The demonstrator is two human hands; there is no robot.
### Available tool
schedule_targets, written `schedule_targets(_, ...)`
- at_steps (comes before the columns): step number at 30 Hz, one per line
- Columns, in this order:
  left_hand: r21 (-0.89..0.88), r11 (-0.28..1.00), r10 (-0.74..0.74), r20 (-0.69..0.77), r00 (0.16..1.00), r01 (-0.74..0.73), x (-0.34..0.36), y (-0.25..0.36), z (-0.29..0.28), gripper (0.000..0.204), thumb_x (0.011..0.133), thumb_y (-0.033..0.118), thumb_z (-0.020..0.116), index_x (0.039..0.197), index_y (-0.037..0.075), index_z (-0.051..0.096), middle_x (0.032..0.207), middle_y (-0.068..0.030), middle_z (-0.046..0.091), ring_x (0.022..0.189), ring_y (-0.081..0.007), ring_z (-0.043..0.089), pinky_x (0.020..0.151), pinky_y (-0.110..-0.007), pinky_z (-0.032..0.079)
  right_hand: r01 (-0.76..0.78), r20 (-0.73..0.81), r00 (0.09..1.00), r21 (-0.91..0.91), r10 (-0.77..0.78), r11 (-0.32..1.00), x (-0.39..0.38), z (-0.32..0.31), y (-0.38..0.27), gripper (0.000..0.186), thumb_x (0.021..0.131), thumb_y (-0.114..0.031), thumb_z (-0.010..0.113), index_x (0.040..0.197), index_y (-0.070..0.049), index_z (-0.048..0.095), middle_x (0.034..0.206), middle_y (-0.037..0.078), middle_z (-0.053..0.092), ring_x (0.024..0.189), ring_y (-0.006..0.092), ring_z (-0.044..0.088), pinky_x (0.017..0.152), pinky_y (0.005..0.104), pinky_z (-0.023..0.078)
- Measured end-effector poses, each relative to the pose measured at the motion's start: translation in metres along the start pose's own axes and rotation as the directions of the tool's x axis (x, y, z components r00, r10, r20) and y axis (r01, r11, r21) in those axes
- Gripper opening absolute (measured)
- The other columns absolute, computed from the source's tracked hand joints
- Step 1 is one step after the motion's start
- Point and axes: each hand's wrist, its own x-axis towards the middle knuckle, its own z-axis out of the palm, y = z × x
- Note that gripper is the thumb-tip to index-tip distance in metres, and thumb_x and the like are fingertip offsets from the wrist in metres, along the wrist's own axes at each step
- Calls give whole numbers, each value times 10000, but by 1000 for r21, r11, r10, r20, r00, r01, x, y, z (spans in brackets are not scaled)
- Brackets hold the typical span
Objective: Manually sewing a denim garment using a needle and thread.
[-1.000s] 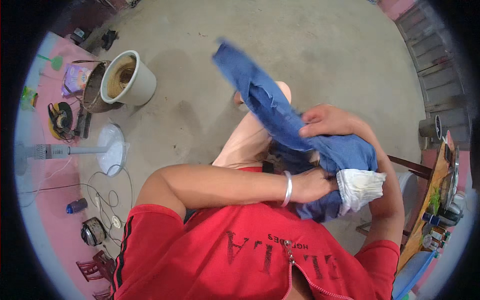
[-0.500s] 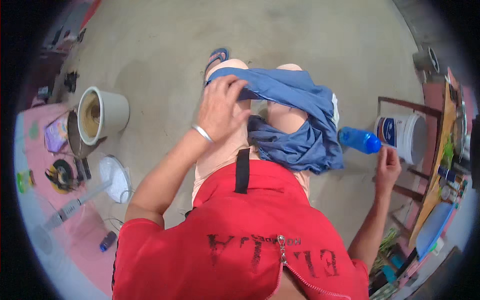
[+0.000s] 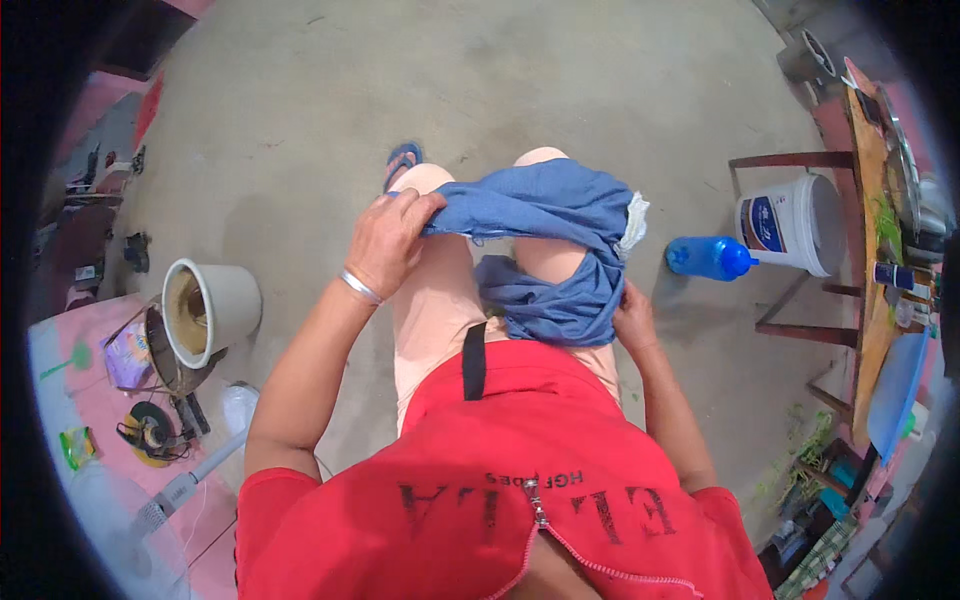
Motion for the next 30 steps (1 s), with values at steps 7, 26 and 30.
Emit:
schedule_targets(7, -207, 881, -398, 163, 903, 426, -41, 7, -144, 312, 709, -33, 589, 1009, 53, 599, 869, -68, 626, 784, -179, 596, 693, -281, 443, 290, -87, 951, -80, -297, 954, -30, -168, -106, 154, 740, -54, 514, 833, 1, 623, 672, 3, 542, 628, 86, 482, 572, 250, 417)
schedule_targets(26, -363, 916, 0, 432, 902, 174, -40, 99, 42, 654, 716, 349, 748, 1220, 3, 516, 1112, -210, 560, 1081, -374, 520, 925, -423, 429, 531, -275, 838, 607, -471, 591, -6, -268, -162, 258, 906, -223, 548, 1079, -32, 537, 969, 44, 603, 891, 130, 574, 813, 260, 457)
schedule_targets(30, -143, 988, -23, 187, 982, 51, -30, 104, 118, 488, 677, 297, 743, 1024, 5, 565, 1016, -185, 526, 995, -370, 494, 909, -422, 410, 497, -219, 867, 338, -448, 799, -36, -257, -174, 126, 886, -176, 572, 832, -78, 514, 750, -51, 511, 694, 38, 488, 631, 182, 398)
